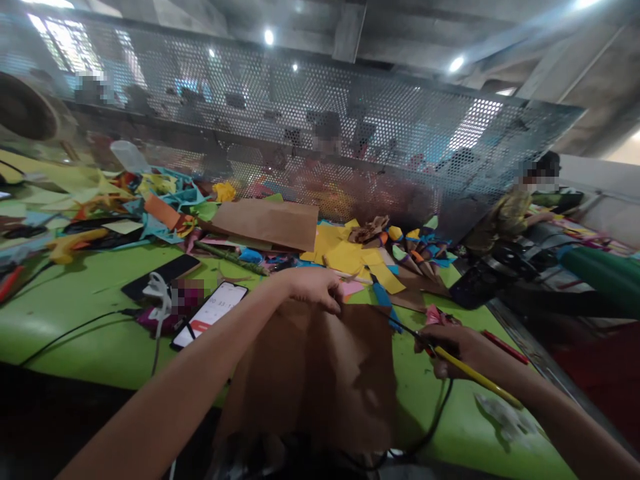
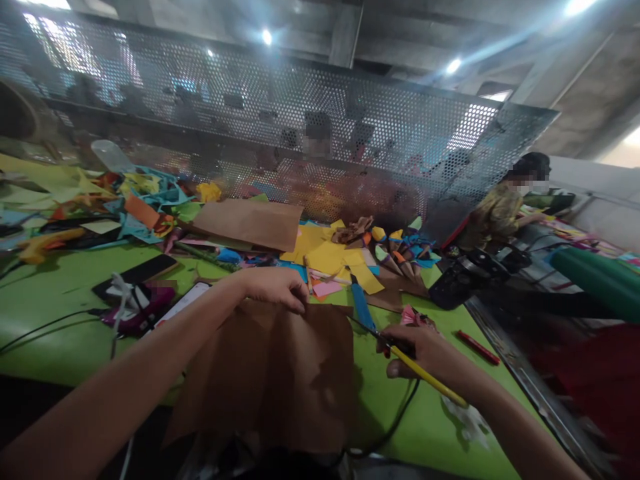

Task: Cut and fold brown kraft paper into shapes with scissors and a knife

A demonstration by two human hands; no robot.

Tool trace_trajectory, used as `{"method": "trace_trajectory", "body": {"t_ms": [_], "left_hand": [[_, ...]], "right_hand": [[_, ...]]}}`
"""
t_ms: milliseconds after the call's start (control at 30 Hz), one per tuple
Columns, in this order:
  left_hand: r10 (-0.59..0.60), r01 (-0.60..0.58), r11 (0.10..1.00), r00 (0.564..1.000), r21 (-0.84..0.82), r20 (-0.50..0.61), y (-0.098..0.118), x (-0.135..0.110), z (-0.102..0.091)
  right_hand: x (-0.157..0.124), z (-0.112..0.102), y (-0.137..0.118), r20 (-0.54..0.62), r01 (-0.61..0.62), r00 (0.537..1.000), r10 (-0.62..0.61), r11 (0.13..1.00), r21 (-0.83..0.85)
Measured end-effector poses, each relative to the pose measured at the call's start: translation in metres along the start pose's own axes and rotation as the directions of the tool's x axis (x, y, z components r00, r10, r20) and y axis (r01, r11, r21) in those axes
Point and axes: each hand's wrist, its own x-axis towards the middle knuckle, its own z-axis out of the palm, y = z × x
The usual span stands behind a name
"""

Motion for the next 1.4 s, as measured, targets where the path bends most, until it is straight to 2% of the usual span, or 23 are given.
{"method": "trace_trajectory", "body": {"t_ms": [200,367,467,567,633,733,800,833,900,933,967,1000,1033,1067,1133,1200,1233,1267,1333,1400], "left_hand": [[-0.055,0.055,0.991,0.998,0.120,-0.004,0.003,0.001,-0.005],[-0.089,0.084,0.984,0.996,0.155,0.027,0.011,0.001,-0.008],[-0.092,0.084,0.978,0.995,0.191,0.034,0.020,0.007,-0.007],[-0.045,0.028,0.959,0.998,0.282,0.054,0.032,0.016,-0.001],[-0.011,0.006,0.941,1.000,0.338,0.015,0.038,0.020,0.004],[0.011,0.052,0.944,0.982,0.324,-0.191,0.038,0.013,0.006],[0.009,0.103,0.957,0.923,0.270,-0.385,0.031,-0.001,0.003],[0.002,0.139,0.959,0.870,0.248,-0.494,0.026,-0.010,0.001],[-0.005,0.232,0.949,0.687,0.213,-0.727,0.010,-0.030,-0.003],[-0.033,0.294,0.940,0.577,0.171,-0.816,0.000,-0.039,-0.003],[-0.060,0.339,0.934,0.462,0.114,-0.885,-0.011,-0.046,-0.001],[-0.089,0.349,0.935,0.380,0.054,-0.921,-0.023,-0.052,0.002],[-0.125,0.326,0.945,0.330,-0.011,-0.936,-0.036,-0.056,0.007],[-0.175,0.285,0.955,0.309,-0.084,-0.935,-0.048,-0.058,0.014],[-0.298,0.216,0.947,0.327,-0.236,-0.897,-0.068,-0.056,0.030],[-0.396,0.268,0.913,0.398,-0.308,-0.828,-0.080,-0.050,0.046],[-0.429,0.320,0.896,0.455,-0.307,-0.780,-0.083,-0.046,0.052],[-0.461,0.379,0.877,0.488,-0.296,-0.741,-0.083,-0.042,0.057],[-0.474,0.465,0.855,0.521,-0.230,-0.710,-0.079,-0.032,0.062],[-0.454,0.494,0.853,0.543,-0.168,-0.706,-0.074,-0.022,0.062]], "right_hand": [[0.002,0.004,0.005,-0.055,-0.044,0.997,0.046,0.998,0.040],[0.010,0.008,0.009,-0.167,-0.114,0.973,0.160,0.960,0.256],[0.022,0.011,-0.006,-0.204,-0.093,0.958,0.201,0.892,0.441],[0.037,0.021,-0.030,-0.214,0.007,0.965,0.153,0.799,0.601],[0.045,0.030,-0.043,-0.246,0.044,0.958,0.146,0.774,0.632],[0.052,0.042,-0.053,-0.293,0.069,0.939,0.178,0.739,0.670],[0.053,0.049,-0.051,-0.341,0.087,0.908,0.244,0.687,0.721],[0.053,0.051,-0.048,-0.366,0.101,0.887,0.283,0.653,0.750],[0.052,0.057,-0.041,-0.403,0.146,0.841,0.361,0.566,0.811],[0.052,0.060,-0.038,-0.401,0.157,0.825,0.399,0.520,0.840],[0.052,0.063,-0.035,-0.385,0.155,0.815,0.432,0.478,0.865],[0.052,0.065,-0.034,-0.371,0.152,0.805,0.464,0.443,0.884],[0.052,0.068,-0.034,-0.355,0.146,0.798,0.487,0.416,0.898],[0.051,0.070,-0.034,-0.345,0.144,0.796,0.498,0.397,0.906],[0.051,0.074,-0.037,-0.345,0.157,0.805,0.483,0.387,0.908],[0.050,0.077,-0.040,-0.357,0.168,0.824,0.440,0.412,0.895],[0.049,0.078,-0.040,-0.361,0.166,0.830,0.425,0.429,0.888],[0.048,0.079,-0.041,-0.362,0.160,0.833,0.420,0.443,0.882],[0.045,0.083,-0.039,-0.360,0.144,0.831,0.425,0.460,0.876],[0.042,0.088,-0.037,-0.381,0.150,0.830,0.408,0.494,0.856]]}}
